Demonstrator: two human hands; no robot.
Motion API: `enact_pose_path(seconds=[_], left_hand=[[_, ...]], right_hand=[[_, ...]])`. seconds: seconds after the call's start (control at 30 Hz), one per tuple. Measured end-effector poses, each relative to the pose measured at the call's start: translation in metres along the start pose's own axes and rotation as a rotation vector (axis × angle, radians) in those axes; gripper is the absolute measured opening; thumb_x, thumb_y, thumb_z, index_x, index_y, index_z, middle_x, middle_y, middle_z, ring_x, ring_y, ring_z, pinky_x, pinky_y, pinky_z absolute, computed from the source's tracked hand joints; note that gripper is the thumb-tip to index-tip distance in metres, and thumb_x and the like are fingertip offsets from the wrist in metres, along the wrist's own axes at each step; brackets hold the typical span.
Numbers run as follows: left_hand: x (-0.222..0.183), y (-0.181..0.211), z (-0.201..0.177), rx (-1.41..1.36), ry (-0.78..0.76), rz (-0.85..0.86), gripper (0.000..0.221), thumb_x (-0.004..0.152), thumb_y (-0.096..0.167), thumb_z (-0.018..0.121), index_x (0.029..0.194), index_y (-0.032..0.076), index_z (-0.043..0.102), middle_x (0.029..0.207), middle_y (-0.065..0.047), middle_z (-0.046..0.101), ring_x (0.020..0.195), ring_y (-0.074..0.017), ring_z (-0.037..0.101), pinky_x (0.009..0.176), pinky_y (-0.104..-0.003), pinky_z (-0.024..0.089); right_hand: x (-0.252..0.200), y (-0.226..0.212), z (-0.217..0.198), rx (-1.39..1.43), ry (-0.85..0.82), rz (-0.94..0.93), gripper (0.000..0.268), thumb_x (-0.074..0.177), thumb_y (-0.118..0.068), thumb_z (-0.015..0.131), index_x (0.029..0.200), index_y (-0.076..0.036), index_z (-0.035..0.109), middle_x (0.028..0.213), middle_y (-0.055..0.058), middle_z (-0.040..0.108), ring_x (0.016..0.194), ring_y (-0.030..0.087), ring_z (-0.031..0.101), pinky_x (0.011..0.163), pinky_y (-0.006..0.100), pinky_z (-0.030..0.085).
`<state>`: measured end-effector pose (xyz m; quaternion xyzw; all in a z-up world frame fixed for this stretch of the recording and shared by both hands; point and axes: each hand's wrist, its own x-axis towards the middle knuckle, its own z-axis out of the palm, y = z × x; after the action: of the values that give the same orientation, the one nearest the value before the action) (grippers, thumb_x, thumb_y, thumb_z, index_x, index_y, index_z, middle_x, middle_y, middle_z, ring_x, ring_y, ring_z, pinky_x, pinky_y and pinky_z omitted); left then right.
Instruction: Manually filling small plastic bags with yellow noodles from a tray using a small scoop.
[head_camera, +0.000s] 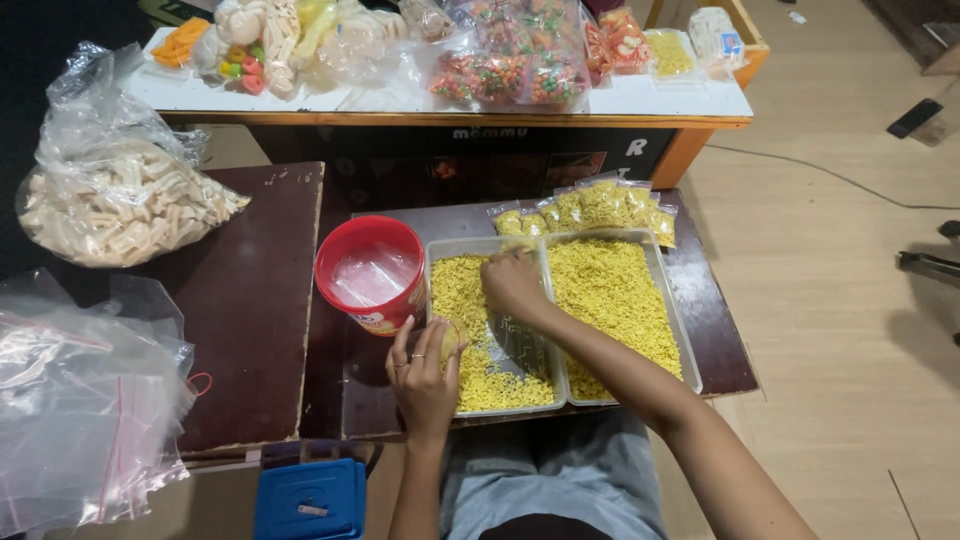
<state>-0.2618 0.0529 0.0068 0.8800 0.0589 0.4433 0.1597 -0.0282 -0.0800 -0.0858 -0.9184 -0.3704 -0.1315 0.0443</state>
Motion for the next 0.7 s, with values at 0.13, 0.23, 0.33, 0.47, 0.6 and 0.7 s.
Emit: enact_pose_path(seconds=[0.13, 0.23, 0.33, 0.47, 0.6, 0.7], left_hand=[[-0.005, -0.004, 0.003, 0.015, -0.032, -0.008, 0.045, 0.08, 0.042, 0.083, 0.117, 0.019, 0.072, 0.121, 0.003, 0.074, 0.132, -0.0239, 0.057, 0.104, -0.041, 0.043], [0.001, -0.002, -0.002, 0.049, -0.076, 0.012, 0.045, 0.082, 0.042, 0.08, 0.119, 0.018, 0.071, 0.123, 0.002, 0.073, 0.134, -0.0252, 0.056, 0.105, -0.043, 0.043], [0.006, 0.001, -0.002, 0.08, -0.14, 0.006, 0.049, 0.077, 0.039, 0.083, 0.119, 0.016, 0.071, 0.122, 0.0, 0.073, 0.134, -0.0242, 0.055, 0.106, -0.043, 0.042], [0.012, 0.002, 0.008, 0.115, -0.18, 0.009, 0.049, 0.076, 0.037, 0.084, 0.117, 0.013, 0.072, 0.119, -0.002, 0.073, 0.133, -0.0245, 0.056, 0.105, -0.043, 0.044], [0.018, 0.002, 0.022, 0.128, -0.187, 0.0, 0.049, 0.075, 0.036, 0.084, 0.116, 0.011, 0.072, 0.117, -0.005, 0.074, 0.129, -0.0258, 0.058, 0.104, -0.043, 0.044], [0.022, 0.007, 0.032, 0.117, -0.17, 0.018, 0.05, 0.074, 0.036, 0.085, 0.115, 0.011, 0.071, 0.115, -0.005, 0.074, 0.128, -0.0264, 0.059, 0.103, -0.042, 0.045]], right_hand=[[0.0, -0.01, -0.001, 0.035, -0.075, -0.008, 0.01, 0.072, -0.018, 0.074, 0.077, -0.01, 0.077, 0.072, 0.01, 0.069, 0.073, 0.034, 0.072, 0.065, 0.047, 0.053], [-0.005, -0.013, -0.029, 0.221, -0.162, 0.063, 0.013, 0.08, -0.015, 0.066, 0.083, -0.008, 0.077, 0.077, 0.016, 0.073, 0.078, 0.04, 0.074, 0.069, 0.051, 0.056], [-0.009, -0.012, -0.049, 0.332, -0.194, 0.107, 0.014, 0.083, -0.015, 0.068, 0.086, -0.005, 0.077, 0.079, 0.016, 0.074, 0.079, 0.041, 0.074, 0.07, 0.049, 0.057], [-0.016, -0.011, -0.094, 0.474, -0.279, 0.191, 0.018, 0.091, -0.018, 0.066, 0.094, -0.005, 0.078, 0.087, 0.018, 0.077, 0.086, 0.043, 0.074, 0.075, 0.051, 0.058], [-0.015, -0.005, -0.137, 0.551, -0.282, 0.201, 0.024, 0.094, -0.02, 0.065, 0.104, -0.003, 0.079, 0.097, 0.02, 0.078, 0.094, 0.043, 0.074, 0.081, 0.053, 0.059], [-0.018, -0.004, -0.154, 0.542, -0.262, 0.188, 0.023, 0.093, -0.02, 0.066, 0.106, -0.006, 0.078, 0.1, 0.018, 0.078, 0.096, 0.042, 0.074, 0.085, 0.052, 0.059]])
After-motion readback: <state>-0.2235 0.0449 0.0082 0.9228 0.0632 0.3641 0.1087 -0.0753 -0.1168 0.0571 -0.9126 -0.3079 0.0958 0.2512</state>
